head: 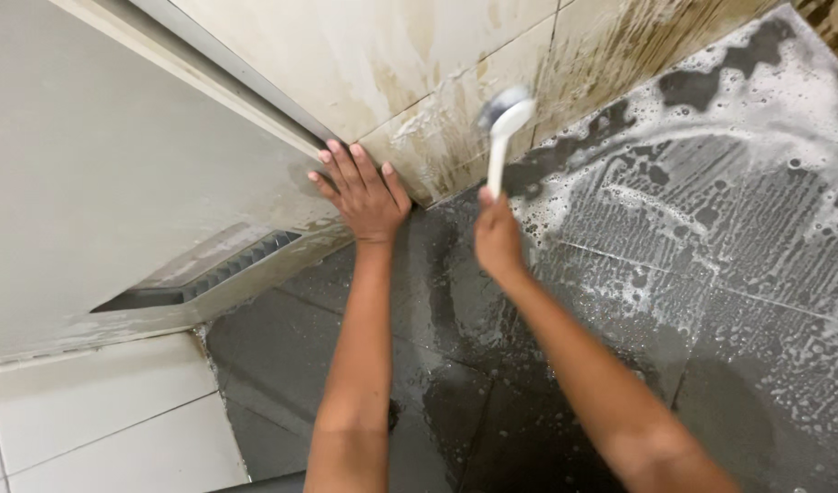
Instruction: The person applies cleaning liquid to the bathroom floor and walls, then scrubs the surfaces with a brush. They rinse the brush in a bucket and continue scrubbing the floor and wall corners, repeating the process of applying liquid and scrubbing.
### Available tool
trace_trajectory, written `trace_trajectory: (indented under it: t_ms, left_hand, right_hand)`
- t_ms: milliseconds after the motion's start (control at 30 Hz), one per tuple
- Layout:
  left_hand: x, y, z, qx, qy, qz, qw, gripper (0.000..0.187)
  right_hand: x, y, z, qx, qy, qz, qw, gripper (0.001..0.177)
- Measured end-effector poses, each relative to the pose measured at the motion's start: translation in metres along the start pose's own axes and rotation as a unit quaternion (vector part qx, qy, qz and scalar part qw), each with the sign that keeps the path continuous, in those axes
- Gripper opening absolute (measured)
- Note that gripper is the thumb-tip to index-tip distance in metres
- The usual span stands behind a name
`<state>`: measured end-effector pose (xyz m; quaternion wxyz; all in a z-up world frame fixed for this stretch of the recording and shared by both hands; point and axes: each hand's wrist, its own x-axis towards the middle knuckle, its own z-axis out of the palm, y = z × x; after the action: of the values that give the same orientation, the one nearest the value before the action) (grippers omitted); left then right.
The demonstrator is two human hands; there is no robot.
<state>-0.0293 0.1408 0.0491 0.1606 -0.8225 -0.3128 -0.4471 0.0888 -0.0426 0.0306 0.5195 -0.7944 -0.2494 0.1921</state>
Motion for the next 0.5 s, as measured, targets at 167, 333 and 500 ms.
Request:
trace_trajectory:
  t_ms: [167,333,500]
  left_hand:
    - [0.001,0.019,-0.014,0.000,-0.052,0.028,0.998,0.067]
    - [-0.022,0.035,-0.031,-0.009,-0.171,0.053,0.984,0.067]
    - [-0.045,0.036,-0.043,-0.043,-0.312,0.039,0.948,0.075]
  right_hand:
    - [0.042,0.002,-0.033,0.120,0.028,0.065,0.990,0.037]
    - [0.082,-0.012,-0.107,0.258,0.019,0.146,0.955,0.040]
    - [0.022,-0.001,-0.030,0.157,-0.066,0.220,0.961,0.036]
